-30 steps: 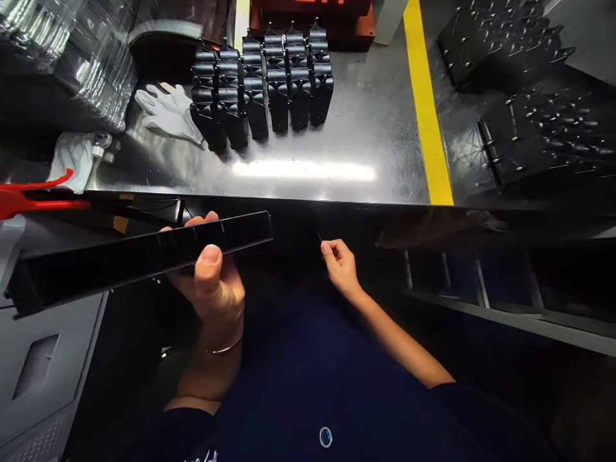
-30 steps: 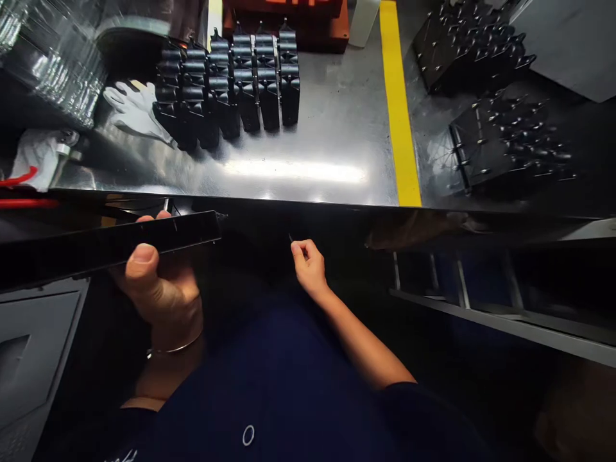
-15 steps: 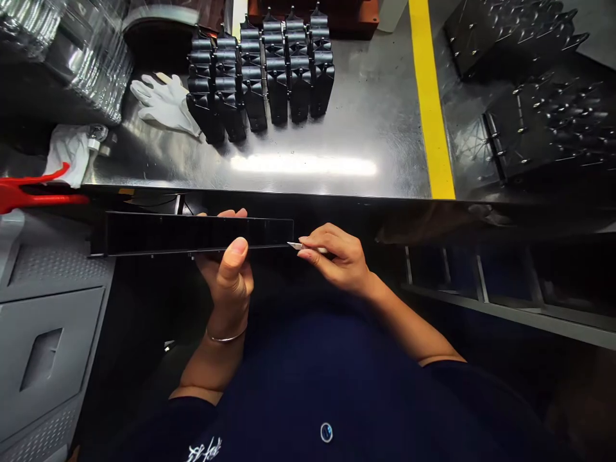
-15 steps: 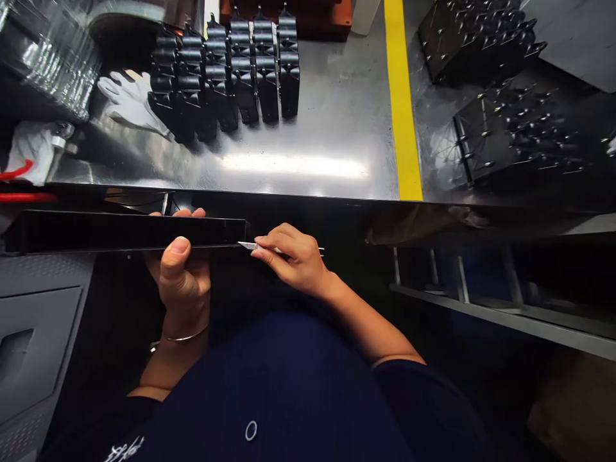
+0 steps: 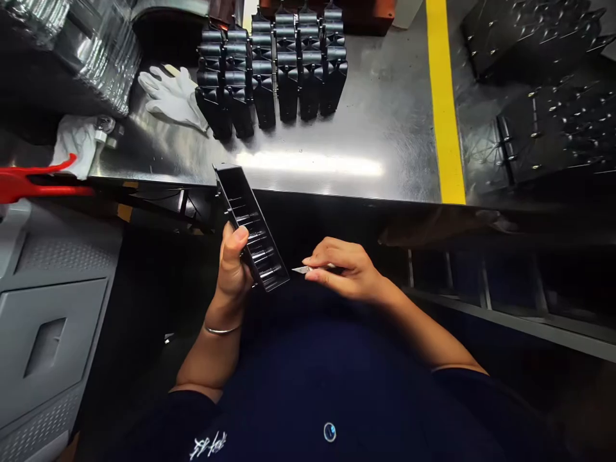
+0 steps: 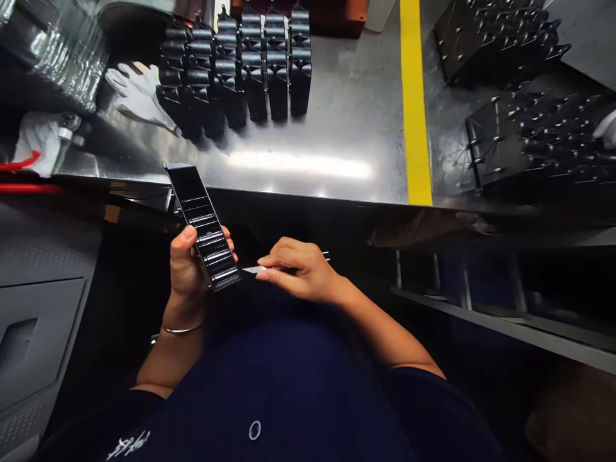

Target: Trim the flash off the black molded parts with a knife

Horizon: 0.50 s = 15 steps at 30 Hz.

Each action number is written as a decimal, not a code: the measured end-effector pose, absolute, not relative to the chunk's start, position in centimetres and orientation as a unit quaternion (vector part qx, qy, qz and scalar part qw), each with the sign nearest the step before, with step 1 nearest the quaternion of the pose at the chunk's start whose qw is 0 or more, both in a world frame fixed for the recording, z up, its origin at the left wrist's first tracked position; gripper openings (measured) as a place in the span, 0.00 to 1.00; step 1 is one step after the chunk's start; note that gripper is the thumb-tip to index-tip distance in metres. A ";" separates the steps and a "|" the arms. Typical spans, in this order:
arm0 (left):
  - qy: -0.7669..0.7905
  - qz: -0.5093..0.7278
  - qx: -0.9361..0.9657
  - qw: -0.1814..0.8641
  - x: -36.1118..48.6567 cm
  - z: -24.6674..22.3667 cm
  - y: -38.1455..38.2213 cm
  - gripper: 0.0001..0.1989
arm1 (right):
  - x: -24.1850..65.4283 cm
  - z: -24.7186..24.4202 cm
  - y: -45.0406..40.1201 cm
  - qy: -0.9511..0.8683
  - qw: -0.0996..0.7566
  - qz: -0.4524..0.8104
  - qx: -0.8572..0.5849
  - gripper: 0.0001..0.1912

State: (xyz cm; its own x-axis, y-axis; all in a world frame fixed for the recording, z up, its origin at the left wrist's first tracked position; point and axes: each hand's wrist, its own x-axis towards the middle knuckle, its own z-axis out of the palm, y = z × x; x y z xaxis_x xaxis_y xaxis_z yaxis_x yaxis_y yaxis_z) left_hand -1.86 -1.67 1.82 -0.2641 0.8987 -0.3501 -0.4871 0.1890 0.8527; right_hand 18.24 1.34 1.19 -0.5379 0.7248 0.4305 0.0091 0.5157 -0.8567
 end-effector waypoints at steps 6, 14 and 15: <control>0.503 0.614 0.222 0.566 -1.5 1.3 -1.4 0.19 | 18.4 1.0 1.1 -0.803 0.346 0.434 -0.216 0.06; 0.474 0.506 0.322 0.645 -1.3 0.3 -3.4 0.30 | 18.5 -0.1 5.9 -0.778 0.432 0.346 -0.296 0.06; 0.472 0.493 0.338 0.649 -1.5 0.4 -3.6 0.31 | 18.7 -0.1 6.7 -0.771 0.442 0.334 -0.316 0.06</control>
